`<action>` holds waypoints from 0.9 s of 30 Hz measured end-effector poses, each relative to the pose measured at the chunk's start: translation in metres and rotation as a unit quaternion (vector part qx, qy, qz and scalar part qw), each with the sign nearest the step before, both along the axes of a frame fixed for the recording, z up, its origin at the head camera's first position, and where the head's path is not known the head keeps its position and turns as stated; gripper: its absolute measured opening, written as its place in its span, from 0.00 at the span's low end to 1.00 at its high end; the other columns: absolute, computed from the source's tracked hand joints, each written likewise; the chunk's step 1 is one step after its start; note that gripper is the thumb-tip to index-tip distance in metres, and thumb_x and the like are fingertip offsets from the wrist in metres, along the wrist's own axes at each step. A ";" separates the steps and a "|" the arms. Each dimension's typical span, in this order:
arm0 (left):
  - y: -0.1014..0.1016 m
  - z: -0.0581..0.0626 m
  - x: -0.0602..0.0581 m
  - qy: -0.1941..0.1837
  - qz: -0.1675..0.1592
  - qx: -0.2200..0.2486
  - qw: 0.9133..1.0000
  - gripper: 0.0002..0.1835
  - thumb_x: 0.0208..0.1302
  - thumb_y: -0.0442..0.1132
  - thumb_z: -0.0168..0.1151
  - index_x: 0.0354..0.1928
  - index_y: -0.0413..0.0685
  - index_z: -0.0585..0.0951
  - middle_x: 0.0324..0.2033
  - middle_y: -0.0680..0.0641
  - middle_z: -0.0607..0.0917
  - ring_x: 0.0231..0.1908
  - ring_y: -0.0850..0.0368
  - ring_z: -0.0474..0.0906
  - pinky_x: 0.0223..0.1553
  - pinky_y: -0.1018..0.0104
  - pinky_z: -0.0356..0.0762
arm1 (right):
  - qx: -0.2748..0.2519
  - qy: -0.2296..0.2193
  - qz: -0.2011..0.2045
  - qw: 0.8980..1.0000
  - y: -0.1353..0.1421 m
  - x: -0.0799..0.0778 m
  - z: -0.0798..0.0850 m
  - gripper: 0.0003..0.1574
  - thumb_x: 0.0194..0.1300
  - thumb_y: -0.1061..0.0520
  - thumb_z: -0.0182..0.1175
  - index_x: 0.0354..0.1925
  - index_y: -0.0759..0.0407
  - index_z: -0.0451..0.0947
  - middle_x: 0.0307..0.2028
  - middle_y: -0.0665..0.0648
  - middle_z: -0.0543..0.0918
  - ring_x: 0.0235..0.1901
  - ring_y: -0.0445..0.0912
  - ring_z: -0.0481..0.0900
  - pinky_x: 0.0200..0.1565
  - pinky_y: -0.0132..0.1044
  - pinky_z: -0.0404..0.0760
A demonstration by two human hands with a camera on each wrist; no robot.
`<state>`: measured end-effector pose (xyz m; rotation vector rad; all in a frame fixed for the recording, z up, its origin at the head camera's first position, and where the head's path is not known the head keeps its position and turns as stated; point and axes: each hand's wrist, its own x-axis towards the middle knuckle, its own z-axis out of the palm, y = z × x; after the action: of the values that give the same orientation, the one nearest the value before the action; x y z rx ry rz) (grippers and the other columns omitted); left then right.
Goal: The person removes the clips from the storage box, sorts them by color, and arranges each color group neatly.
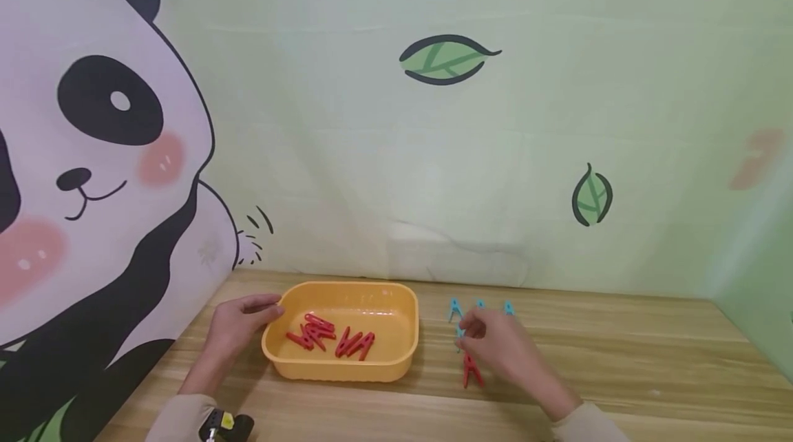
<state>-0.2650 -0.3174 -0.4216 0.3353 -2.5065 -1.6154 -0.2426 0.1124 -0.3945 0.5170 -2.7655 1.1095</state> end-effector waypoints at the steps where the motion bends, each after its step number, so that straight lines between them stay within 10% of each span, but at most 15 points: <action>1: 0.000 0.000 0.000 -0.001 0.000 0.001 1.000 0.23 0.72 0.41 0.72 0.62 0.34 0.84 0.59 0.34 0.86 0.59 0.40 0.82 0.58 0.54 0.84 | -0.008 0.006 0.014 1.000 -0.003 0.000 0.003 0.08 0.63 0.63 0.76 0.39 0.60 0.85 0.32 0.47 0.86 0.33 0.41 0.83 0.47 0.49 0.87; 8: 0.000 -0.001 0.000 -0.001 0.000 0.003 1.000 0.23 0.73 0.41 0.71 0.62 0.34 0.84 0.59 0.35 0.86 0.59 0.40 0.82 0.58 0.55 0.84 | -0.033 0.017 0.106 0.994 -0.037 -0.012 0.021 0.08 0.69 0.62 0.72 0.44 0.63 0.85 0.39 0.54 0.88 0.40 0.45 0.86 0.43 0.34 0.86; 27: -0.001 -0.002 0.000 0.005 0.002 0.007 1.000 0.22 0.71 0.40 0.72 0.61 0.34 0.84 0.57 0.35 0.87 0.58 0.41 0.84 0.56 0.58 0.85 | 0.076 -0.055 0.161 0.982 -0.123 -0.036 0.006 0.14 0.65 0.60 0.76 0.43 0.68 0.83 0.32 0.52 0.83 0.29 0.43 0.77 0.34 0.34 0.81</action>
<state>-0.2654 -0.3181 -0.4232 0.3342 -2.4859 -1.6304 -0.2784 -0.0106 -0.3881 0.9787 -2.9530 1.0127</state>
